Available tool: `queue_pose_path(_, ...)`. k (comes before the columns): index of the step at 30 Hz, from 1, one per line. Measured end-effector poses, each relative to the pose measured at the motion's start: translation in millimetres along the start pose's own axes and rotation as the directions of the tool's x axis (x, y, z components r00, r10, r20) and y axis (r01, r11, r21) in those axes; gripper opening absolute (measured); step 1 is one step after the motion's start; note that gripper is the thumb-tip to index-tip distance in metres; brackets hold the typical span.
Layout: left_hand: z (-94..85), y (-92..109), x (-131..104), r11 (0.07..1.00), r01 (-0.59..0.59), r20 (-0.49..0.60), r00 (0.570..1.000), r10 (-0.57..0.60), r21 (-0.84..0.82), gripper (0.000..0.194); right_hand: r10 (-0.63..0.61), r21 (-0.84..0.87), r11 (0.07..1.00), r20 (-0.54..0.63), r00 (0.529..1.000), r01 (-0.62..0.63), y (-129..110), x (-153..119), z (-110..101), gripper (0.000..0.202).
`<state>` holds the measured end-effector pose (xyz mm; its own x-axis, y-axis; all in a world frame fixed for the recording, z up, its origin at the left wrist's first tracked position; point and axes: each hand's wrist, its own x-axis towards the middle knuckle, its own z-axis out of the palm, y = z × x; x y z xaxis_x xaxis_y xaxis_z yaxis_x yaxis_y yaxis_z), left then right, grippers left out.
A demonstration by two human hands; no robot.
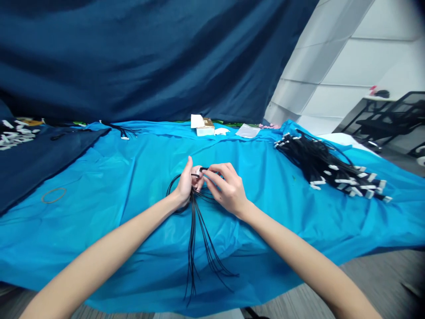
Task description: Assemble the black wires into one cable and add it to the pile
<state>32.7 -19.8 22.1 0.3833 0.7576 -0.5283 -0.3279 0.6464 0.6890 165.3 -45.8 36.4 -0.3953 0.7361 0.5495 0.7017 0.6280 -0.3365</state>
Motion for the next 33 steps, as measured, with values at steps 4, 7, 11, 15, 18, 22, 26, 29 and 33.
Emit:
queue_pose_path(4,-4.9,0.0,2.8,0.99,0.047,0.014,0.999,-0.046,-0.132,0.058,-0.155,0.03,0.987,-0.052,0.986,0.157,-3.9,2.3,-3.1,0.016)
queue_pose_path(7,-4.8,2.7,1.9,0.992,0.062,-0.017,0.998,-0.064,-0.11,0.06,-0.29,0.034,0.955,-0.081,0.954,0.293,-5.5,3.4,-2.4,0.012)
queue_pose_path(11,-2.6,5.4,0.7,0.996,0.064,-0.081,0.994,-0.068,-0.056,0.062,-0.364,0.053,0.929,-0.032,0.931,0.365,-5.2,3.0,-0.3,0.011)
queue_pose_path(15,-1.6,4.2,1.3,0.995,0.074,-0.092,0.993,-0.079,-0.06,0.063,-0.387,0.085,0.918,-0.008,0.922,0.387,-4.7,1.8,0.6,0.014)
queue_pose_path(18,-1.4,3.1,1.1,0.993,0.093,-0.085,0.991,-0.099,-0.071,0.062,-0.409,0.112,0.907,0.002,0.913,0.406,-4.4,1.0,1.7,0.014)
queue_pose_path(22,-1.1,2.6,0.1,0.993,0.1,-0.091,0.99,-0.106,-0.071,0.062,-0.43,0.127,0.895,-0.012,0.903,0.428,-3.9,0.4,3.4,0.012)
queue_pose_path(26,-1.7,0.9,1.8,0.994,0.093,-0.112,0.989,-0.099,-0.058,0.061,-0.412,0.14,0.903,0.011,0.911,0.407,-3.5,-0.5,5.2,0.012)
queue_pose_path(29,-3.1,-1.4,4.2,0.996,0.062,-0.095,0.993,-0.068,-0.065,0.06,-0.333,0.201,0.925,0.025,0.943,0.321,-3.8,-0.6,6.5,0.012)
queue_pose_path(33,-5.2,-3.0,5.5,0.993,0.047,-0.045,0.998,-0.052,-0.106,0.057,-0.152,0.411,0.905,0.067,0.986,0.112,-6.3,1.5,5.7,0.012)
